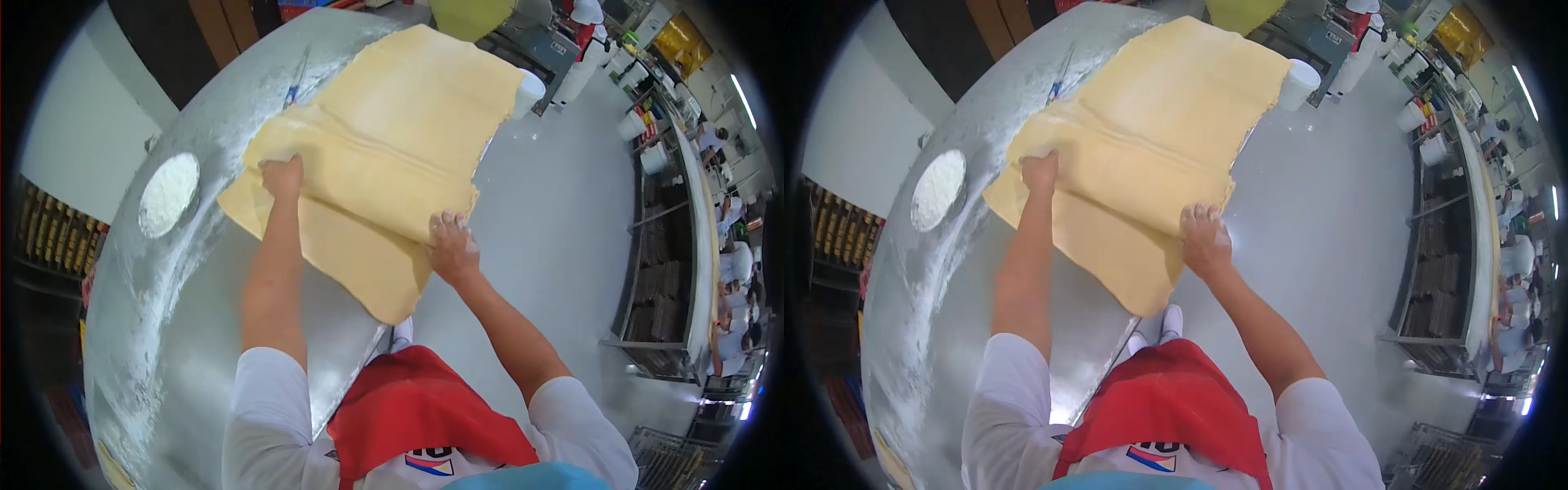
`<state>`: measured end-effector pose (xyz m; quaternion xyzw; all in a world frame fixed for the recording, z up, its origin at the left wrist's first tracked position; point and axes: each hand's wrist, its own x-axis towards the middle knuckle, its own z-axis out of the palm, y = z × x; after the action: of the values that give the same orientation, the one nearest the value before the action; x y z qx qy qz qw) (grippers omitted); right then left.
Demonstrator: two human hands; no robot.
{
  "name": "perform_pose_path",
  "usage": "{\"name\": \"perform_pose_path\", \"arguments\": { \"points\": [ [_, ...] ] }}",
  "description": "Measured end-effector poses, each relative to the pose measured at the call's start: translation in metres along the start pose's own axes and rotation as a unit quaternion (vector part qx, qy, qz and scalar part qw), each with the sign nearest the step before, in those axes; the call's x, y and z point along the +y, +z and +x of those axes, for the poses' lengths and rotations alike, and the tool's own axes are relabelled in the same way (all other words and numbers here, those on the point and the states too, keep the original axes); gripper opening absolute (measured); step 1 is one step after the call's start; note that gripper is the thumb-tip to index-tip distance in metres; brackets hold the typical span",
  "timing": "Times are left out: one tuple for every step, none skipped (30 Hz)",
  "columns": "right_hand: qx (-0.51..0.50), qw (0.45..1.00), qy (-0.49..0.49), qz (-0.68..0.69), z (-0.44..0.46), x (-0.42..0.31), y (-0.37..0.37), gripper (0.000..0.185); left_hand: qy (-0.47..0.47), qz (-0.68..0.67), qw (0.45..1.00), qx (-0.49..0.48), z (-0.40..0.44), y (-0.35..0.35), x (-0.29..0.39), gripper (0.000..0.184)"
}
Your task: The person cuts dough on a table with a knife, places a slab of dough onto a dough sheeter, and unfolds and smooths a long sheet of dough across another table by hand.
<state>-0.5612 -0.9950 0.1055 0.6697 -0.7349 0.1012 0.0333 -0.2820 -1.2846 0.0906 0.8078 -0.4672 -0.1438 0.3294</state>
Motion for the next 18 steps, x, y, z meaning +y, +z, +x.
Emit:
{"name": "perform_pose_path", "arguments": {
  "points": [
    [-0.005,1.000,0.015,0.017,0.002,0.001,0.003,0.054,0.010,0.004,1.000,0.004,0.006,0.000,0.008,0.064],
    [-0.006,0.999,0.023,0.026,0.004,0.004,0.008,0.054,-0.028,-0.108,0.993,-0.038,0.014,-0.003,0.009,0.058],
    [-0.030,0.998,0.022,0.048,0.008,0.005,-0.002,0.052,-0.067,-0.218,0.970,-0.081,0.023,-0.002,0.009,0.053],
    [-0.052,0.996,0.019,0.068,0.013,0.009,-0.012,0.050,-0.063,-0.212,0.972,-0.083,0.041,0.010,0.004,0.053],
    [-0.054,0.995,0.024,0.076,0.019,0.013,-0.018,0.050,-0.111,-0.314,0.937,-0.108,0.068,0.028,-0.003,0.046],
    [-0.073,0.992,0.037,0.100,0.026,0.016,-0.024,0.051,-0.160,-0.410,0.888,-0.132,0.083,0.040,-0.002,0.039],
    [-0.095,0.987,0.048,0.123,0.033,0.019,-0.030,0.051,-0.155,-0.403,0.893,-0.129,0.078,0.031,0.020,0.034],
    [-0.102,0.980,0.066,0.159,0.050,0.028,-0.038,0.048,-0.151,-0.398,0.896,-0.125,0.075,0.021,0.044,0.028],
    [-0.107,0.972,0.081,0.193,0.068,0.040,-0.049,0.046,-0.138,-0.439,0.874,-0.158,0.101,0.039,0.057,0.027],
    [-0.084,0.959,0.111,0.247,0.082,0.047,-0.071,0.044,-0.124,-0.483,0.846,-0.187,0.125,0.050,0.061,0.026],
    [-0.061,0.942,0.136,0.300,0.093,0.051,-0.092,0.043,-0.100,-0.508,0.839,-0.167,0.108,0.024,0.082,0.024],
    [-0.011,0.948,0.087,0.306,0.099,0.056,-0.104,0.039,-0.076,-0.533,0.831,-0.143,0.083,-0.011,0.118,0.023],
    [0.037,0.948,0.038,0.313,0.102,0.056,-0.114,0.036,-0.033,-0.529,0.835,-0.151,0.073,-0.038,0.130,0.026],
    [0.057,0.929,0.021,0.366,0.095,0.042,-0.138,0.033,0.009,-0.522,0.838,-0.161,0.066,-0.061,0.135,0.030],
    [0.076,0.906,0.008,0.417,0.082,0.028,-0.163,0.030,0.003,-0.525,0.838,-0.150,0.059,-0.090,0.139,0.030],
    [0.068,0.907,-0.001,0.415,0.067,0.016,-0.177,0.030,-0.029,-0.575,0.803,-0.151,0.052,-0.118,0.139,0.030],
    [0.103,0.910,-0.025,0.401,0.049,0.004,-0.189,0.027,-0.059,-0.624,0.765,-0.151,0.047,-0.140,0.128,0.030],
    [0.142,0.910,-0.052,0.386,0.031,-0.010,-0.198,0.024,-0.060,-0.629,0.762,-0.142,0.049,-0.158,0.104,0.030]
  ]
}}
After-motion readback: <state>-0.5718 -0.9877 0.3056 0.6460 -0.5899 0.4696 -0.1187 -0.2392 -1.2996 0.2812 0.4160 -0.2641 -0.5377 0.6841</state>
